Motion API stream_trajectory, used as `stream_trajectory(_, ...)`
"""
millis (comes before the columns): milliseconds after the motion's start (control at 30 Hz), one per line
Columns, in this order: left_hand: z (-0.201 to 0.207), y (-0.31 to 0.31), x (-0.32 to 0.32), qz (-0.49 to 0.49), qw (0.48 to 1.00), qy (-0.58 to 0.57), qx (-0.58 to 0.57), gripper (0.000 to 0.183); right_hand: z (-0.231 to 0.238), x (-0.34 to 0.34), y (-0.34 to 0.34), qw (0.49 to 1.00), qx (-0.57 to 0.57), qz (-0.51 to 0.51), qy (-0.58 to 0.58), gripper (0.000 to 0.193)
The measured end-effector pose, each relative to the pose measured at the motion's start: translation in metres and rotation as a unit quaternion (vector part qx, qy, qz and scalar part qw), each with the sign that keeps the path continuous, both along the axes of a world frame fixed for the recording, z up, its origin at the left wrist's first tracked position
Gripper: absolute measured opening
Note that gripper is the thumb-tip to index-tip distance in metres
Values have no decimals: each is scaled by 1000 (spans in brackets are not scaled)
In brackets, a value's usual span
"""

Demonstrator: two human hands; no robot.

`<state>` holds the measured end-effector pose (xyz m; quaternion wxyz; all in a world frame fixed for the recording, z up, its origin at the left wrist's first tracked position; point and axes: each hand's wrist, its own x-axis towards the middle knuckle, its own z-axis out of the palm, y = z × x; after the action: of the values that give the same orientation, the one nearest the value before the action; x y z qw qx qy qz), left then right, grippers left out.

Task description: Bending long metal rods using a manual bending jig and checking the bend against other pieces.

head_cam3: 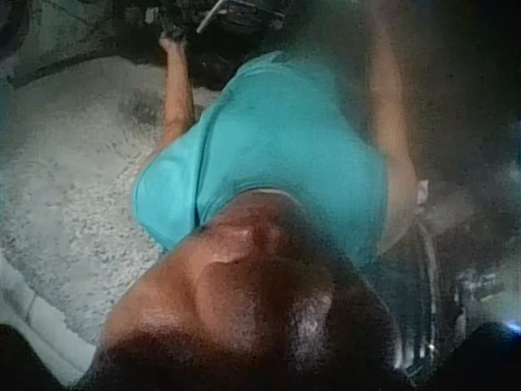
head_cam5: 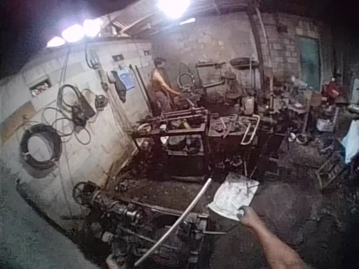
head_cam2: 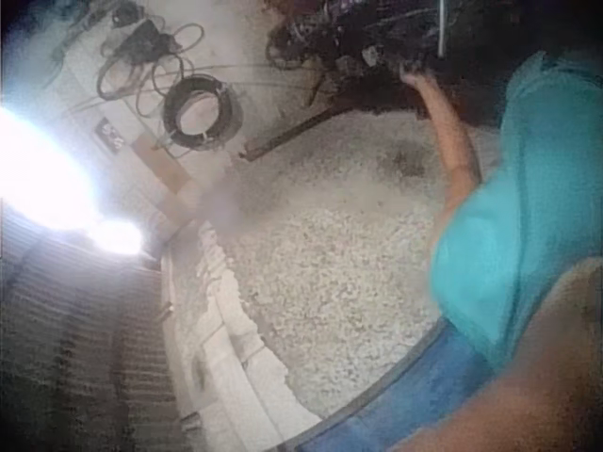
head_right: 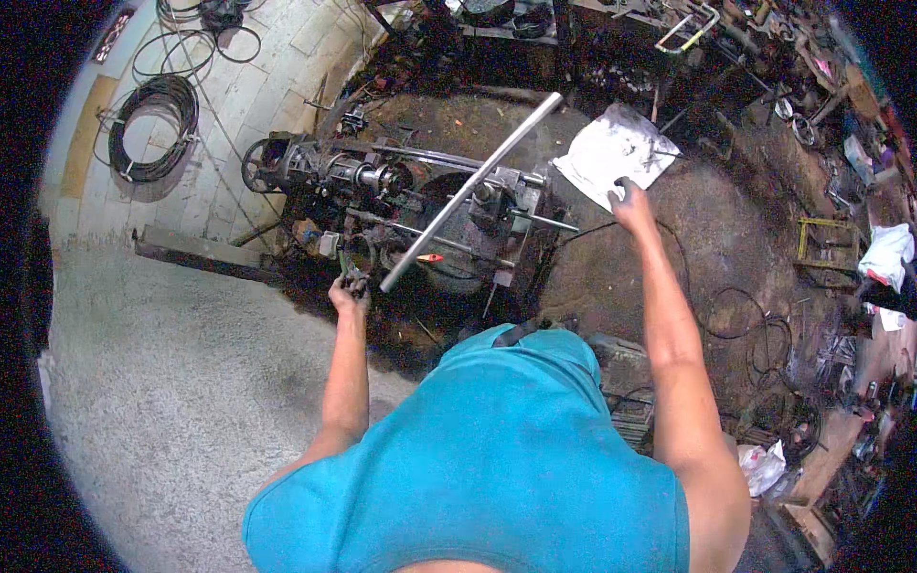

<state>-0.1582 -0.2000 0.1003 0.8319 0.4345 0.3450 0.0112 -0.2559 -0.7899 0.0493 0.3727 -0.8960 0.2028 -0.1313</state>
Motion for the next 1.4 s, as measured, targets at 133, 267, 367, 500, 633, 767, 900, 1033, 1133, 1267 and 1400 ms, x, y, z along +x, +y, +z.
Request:
stream_trajectory(133, 12, 2, 5, -36, 999, 14, 11, 20, 10, 2, 61, 999, -18, 37, 4, 33)
stream_trajectory(267, 22, -2, 9, -69, 997, -4, 29, 17, 12, 16, 99, 997, 64, 22, -36, 34)
stream_trajectory(367, 17, 6, 10, -92, 995, -11, 31, 17, 48, 40, 136, 985, 156, 19, -66, 38)
stream_trajectory(500, 3, 23, 11, -125, 992, -23, 3, 19, 114, 77, 192, 990, 104, 86, 41, 69)
stream_trajectory(633, 0, 36, 9, -129, 991, -13, 22, 20, 147, 84, 227, 981, 35, 89, 171, 80)
stream_trajectory(767, 16, 30, 4, -94, 995, 24, 34, 21, 125, 99, 205, 971, 65, 145, 176, 60)
stream_trajectory(900, 7, 48, 3, -66, 997, 29, 35, 18, 149, 92, 197, 955, -57, 252, 147, 59)
stream_trajectory(1033, -11, 65, 10, -116, 993, -11, -15, 16, 138, 87, 195, 941, -190, 268, 79, 53)
stream_trajectory(1133, -2, 52, 7, -94, 996, 10, -6, 15, 130, 72, 188, 934, -249, 254, 25, 57)
stream_trajectory(1267, -10, 58, -1, -129, 991, -20, -36, 16, 114, 54, 178, 934, -295, 140, -145, 59)
stream_trajectory(1400, -13, 48, -12, -115, 993, 1, -29, 17, 93, 22, 169, 971, -189, 80, -123, 52)
